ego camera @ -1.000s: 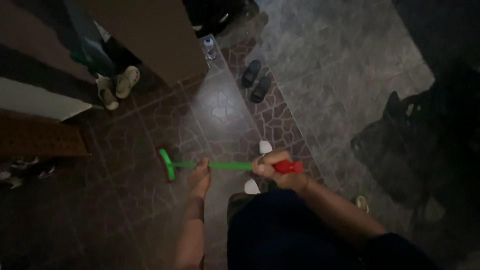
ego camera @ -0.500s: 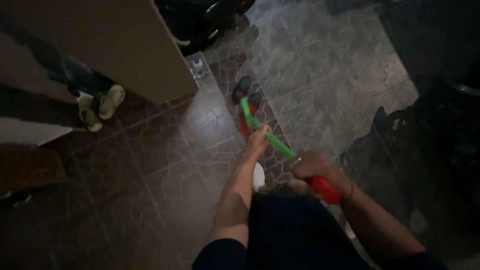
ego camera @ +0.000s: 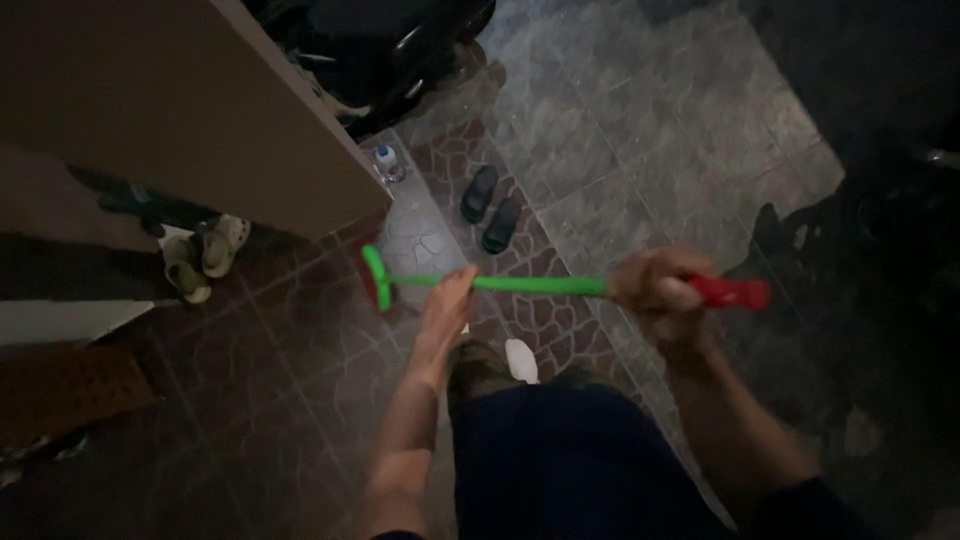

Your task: The person cleans the tiled floor by using a squeegee to move water across the surface, covering different areas of the entryway and porch.

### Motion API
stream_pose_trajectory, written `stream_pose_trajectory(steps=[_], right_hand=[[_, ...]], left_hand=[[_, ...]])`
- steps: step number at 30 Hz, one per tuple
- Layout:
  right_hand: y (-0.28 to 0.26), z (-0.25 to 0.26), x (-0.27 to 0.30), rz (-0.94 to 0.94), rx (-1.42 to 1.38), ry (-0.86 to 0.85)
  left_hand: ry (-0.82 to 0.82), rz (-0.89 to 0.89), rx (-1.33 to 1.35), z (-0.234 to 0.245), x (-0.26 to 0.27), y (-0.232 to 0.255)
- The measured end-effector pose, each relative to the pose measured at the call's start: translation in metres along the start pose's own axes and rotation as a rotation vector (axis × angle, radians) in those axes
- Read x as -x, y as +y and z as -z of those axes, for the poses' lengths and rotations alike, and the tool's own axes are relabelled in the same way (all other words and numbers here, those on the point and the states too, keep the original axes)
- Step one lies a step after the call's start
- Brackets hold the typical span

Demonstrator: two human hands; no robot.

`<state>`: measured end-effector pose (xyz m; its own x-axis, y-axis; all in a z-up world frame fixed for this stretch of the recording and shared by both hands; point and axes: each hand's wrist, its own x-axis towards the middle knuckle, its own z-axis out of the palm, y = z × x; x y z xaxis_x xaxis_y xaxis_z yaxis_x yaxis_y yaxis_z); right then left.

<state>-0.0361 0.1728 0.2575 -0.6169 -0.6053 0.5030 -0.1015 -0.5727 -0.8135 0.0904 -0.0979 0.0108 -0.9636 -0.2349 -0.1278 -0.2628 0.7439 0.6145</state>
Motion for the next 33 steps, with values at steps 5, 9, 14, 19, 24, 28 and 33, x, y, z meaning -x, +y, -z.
stream_pose_trajectory(steps=[5,9,14,19,24,28,33], right_hand=[[0.075,-0.032,-0.012,-0.118,-0.071,-0.09],[0.075,-0.063,-0.036,-0.281,-0.102,-0.104],[0.076,-0.068,-0.077,-0.27,0.094,-0.131],[0.072,-0.082,-0.105,-0.151,0.337,-0.25],[0.046,-0.103,-0.121,-0.214,0.508,-0.192],[0.026,-0.103,-0.097,-0.008,0.593,0.222],[-0.002,-0.125,-0.03,0.362,0.561,0.942]], left_hand=[[-0.141,0.121,-0.016,-0.02,0.014,-0.099],[-0.177,0.145,0.091,-0.03,-0.005,-0.125],[-0.12,0.114,0.142,0.0,-0.052,-0.087],[-0.104,-0.198,0.177,-0.012,-0.141,-0.081],[-0.37,0.231,0.793,-0.042,-0.219,-0.044],[-0.155,-0.466,0.32,-0.047,-0.214,0.012],[-0.369,-0.613,0.419,-0.038,-0.12,0.091]])
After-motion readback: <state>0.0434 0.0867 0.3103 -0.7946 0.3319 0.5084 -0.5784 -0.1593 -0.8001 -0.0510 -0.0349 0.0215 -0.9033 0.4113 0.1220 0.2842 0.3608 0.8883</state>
